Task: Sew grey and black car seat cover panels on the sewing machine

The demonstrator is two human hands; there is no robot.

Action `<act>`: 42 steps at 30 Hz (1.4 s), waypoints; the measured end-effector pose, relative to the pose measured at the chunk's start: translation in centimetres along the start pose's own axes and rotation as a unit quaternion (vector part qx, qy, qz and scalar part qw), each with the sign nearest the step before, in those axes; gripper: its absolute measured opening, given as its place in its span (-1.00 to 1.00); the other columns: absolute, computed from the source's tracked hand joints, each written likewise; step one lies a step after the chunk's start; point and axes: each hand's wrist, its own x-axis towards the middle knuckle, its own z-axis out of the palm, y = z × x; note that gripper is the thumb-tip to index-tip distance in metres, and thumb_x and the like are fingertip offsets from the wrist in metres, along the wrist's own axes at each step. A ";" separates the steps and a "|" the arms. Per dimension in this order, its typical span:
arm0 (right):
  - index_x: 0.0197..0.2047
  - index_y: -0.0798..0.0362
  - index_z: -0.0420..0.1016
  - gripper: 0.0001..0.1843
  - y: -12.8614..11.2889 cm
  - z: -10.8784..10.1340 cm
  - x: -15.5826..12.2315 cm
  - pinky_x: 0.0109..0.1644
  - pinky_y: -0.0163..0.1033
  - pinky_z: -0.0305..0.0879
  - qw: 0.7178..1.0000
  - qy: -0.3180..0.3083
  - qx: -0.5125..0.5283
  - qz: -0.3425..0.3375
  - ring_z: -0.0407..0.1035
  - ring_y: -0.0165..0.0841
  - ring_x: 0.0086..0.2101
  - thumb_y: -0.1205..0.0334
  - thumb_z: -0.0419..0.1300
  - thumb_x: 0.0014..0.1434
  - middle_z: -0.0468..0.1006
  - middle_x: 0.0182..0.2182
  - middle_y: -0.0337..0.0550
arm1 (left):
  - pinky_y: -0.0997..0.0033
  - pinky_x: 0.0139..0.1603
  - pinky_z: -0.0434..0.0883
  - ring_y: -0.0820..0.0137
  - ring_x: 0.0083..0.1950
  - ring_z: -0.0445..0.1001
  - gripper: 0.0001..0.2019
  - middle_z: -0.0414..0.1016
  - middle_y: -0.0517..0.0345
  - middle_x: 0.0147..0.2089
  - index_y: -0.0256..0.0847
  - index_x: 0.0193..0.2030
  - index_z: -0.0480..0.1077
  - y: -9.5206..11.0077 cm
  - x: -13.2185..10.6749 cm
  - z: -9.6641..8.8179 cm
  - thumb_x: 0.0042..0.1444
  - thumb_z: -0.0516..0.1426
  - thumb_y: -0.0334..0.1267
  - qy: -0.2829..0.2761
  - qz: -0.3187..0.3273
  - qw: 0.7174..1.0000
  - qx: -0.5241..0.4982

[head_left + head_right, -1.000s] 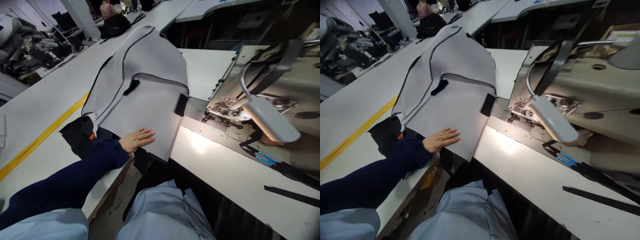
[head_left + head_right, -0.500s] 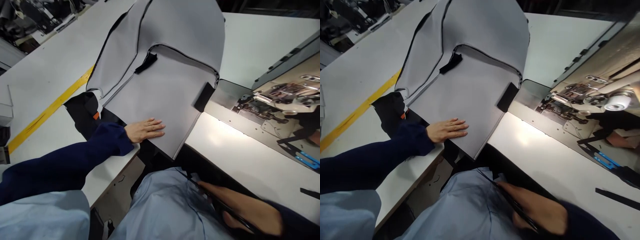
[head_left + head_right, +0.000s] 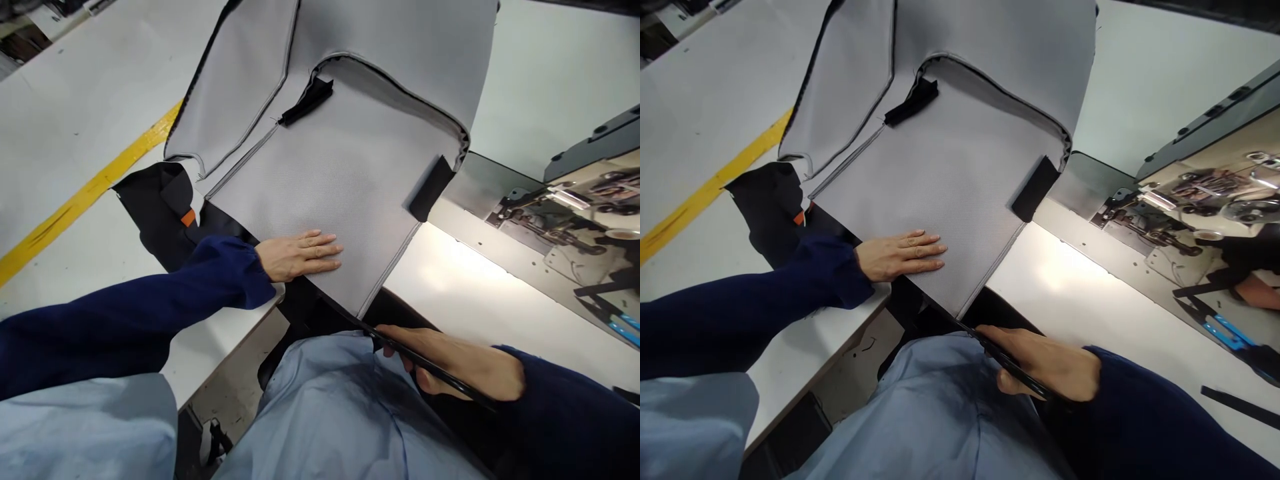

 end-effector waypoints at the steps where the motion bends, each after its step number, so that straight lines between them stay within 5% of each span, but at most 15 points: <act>1: 0.28 0.15 0.11 -0.40 0.0 0.0 0.0 -0.24 -0.30 0.34 1.000 0.002 -0.002 0.011 0.39 -0.37 -0.34 0.02 0.03 0.27 0.49 -0.12 0.05 | 0.03 0.43 -0.10 0.22 0.46 -0.28 -0.35 -0.14 0.05 0.43 -0.14 0.36 0.07 0.0 0.0 0.0 0.10 -0.01 -0.51 0.000 0.000 1.000 0.001; 9: 0.14 0.16 0.29 -0.46 -1.2 -0.9 0.3 -0.38 -0.31 0.31 0.981 -0.053 0.116 0.150 0.41 -0.36 -0.46 -0.05 0.07 0.24 0.52 -0.50 -0.17 | 0.03 0.43 -0.10 0.19 0.46 -0.25 -0.37 -0.14 0.04 0.43 -0.16 0.36 0.06 -0.1 0.0 0.1 0.12 -0.01 -0.49 0.011 0.011 1.000 0.011; 14: -0.01 0.14 0.42 -0.55 -0.9 -0.5 -0.4 -0.56 -0.37 0.17 0.971 -0.030 0.142 0.190 0.36 -0.41 -0.57 -0.03 -0.05 0.31 0.54 -0.52 -0.14 | 0.03 0.42 -0.07 0.16 0.45 -0.22 -0.37 -0.12 0.00 0.43 -0.22 0.36 0.05 0.1 -0.1 -0.2 0.12 -0.02 -0.52 0.020 0.018 0.999 0.023; 19: 0.10 0.12 0.32 -0.51 -1.9 -1.0 -0.5 -0.61 -0.39 0.14 0.965 -0.062 0.111 0.230 0.26 -0.47 -0.65 -0.06 -0.05 0.30 0.50 -0.48 -0.14 | 0.04 0.42 -0.06 0.18 0.45 -0.20 -0.38 -0.09 0.02 0.43 -0.19 0.35 0.07 0.3 0.0 -0.4 0.12 -0.03 -0.53 0.019 0.013 1.000 0.019; 28: 0.09 0.14 0.27 -0.26 -2.4 -1.2 1.8 -0.50 -0.32 0.20 0.980 -0.085 0.018 0.179 0.31 -0.40 -0.58 -0.34 -0.23 0.25 0.42 -0.52 -0.16 | 0.02 0.42 -0.06 0.15 0.45 -0.22 -0.35 -0.11 -0.02 0.43 -0.24 0.36 0.06 0.2 -0.1 -0.2 0.09 -0.01 -0.54 0.026 0.021 0.999 0.029; 36: -0.12 0.11 0.35 -0.46 -2.0 0.6 2.2 -0.51 -0.34 0.06 0.988 -0.001 0.014 0.157 0.16 -0.48 -0.58 -0.23 -0.09 0.27 0.35 -0.50 -0.24 | 0.03 0.43 -0.07 0.19 0.45 -0.19 -0.42 -0.07 0.01 0.42 -0.20 0.34 0.11 0.4 0.0 -0.5 0.16 -0.06 -0.50 0.018 0.005 1.000 0.005; 42: -0.19 0.08 0.35 -0.62 -1.7 1.8 1.4 -0.51 -0.35 0.04 0.980 -0.004 0.047 0.191 0.13 -0.49 -0.57 -0.10 0.04 0.26 0.33 -0.52 -0.29 | 0.03 0.43 -0.09 0.19 0.45 -0.19 -0.42 -0.05 0.00 0.41 -0.22 0.34 0.12 0.5 0.0 -0.7 0.15 -0.07 -0.51 0.020 0.007 1.000 -0.006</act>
